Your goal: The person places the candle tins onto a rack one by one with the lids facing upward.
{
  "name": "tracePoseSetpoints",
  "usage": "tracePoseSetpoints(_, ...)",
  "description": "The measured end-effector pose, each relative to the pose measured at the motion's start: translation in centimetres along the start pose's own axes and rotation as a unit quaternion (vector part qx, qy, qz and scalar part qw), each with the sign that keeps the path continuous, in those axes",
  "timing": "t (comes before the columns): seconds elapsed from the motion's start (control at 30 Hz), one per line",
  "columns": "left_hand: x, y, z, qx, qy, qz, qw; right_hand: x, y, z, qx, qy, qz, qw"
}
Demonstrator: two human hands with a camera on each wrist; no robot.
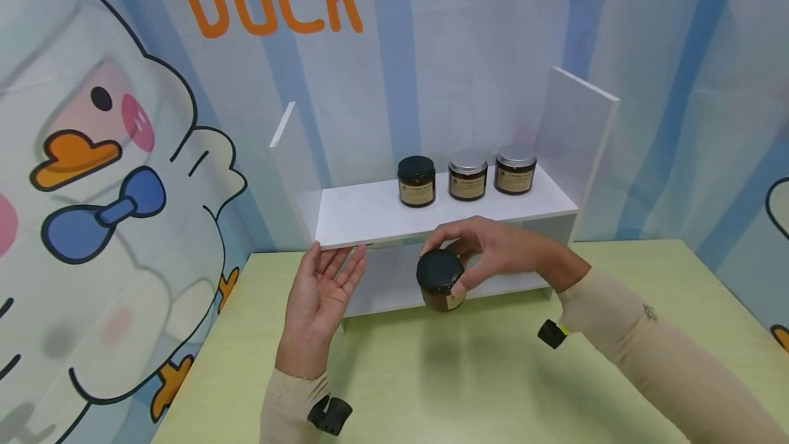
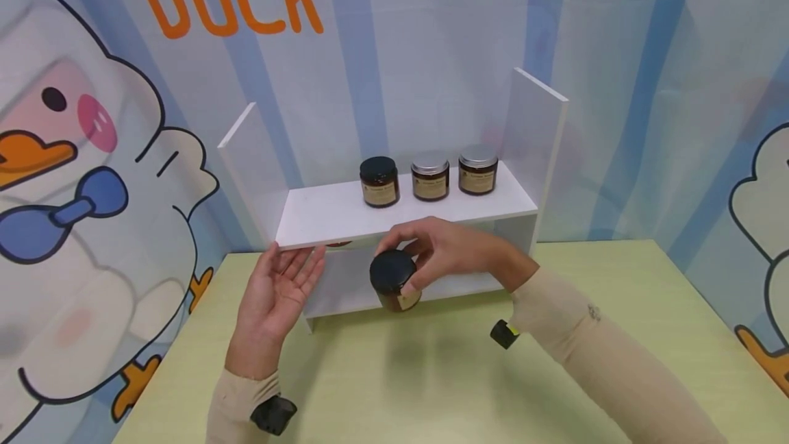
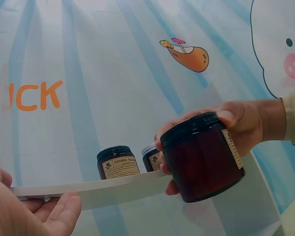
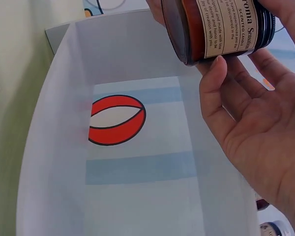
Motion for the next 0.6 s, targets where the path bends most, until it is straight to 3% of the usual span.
tracePoseSetpoints(0.6, -0.1, -0.1, 0.1, -0.005, 0.010, 0.004, 0.9999, -2.9, -0.9, 2.1, -0.034, -0.001, -0.030, 0.999)
Point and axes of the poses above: each hand's wrist, its own z-axis towards the middle knuckle, its own y-axis out of the palm, x = y × z, the point moved 2 cm from there along z, towards the middle knuckle, and after that the axes turned 6 degrees about x, right-handed, at the moved point
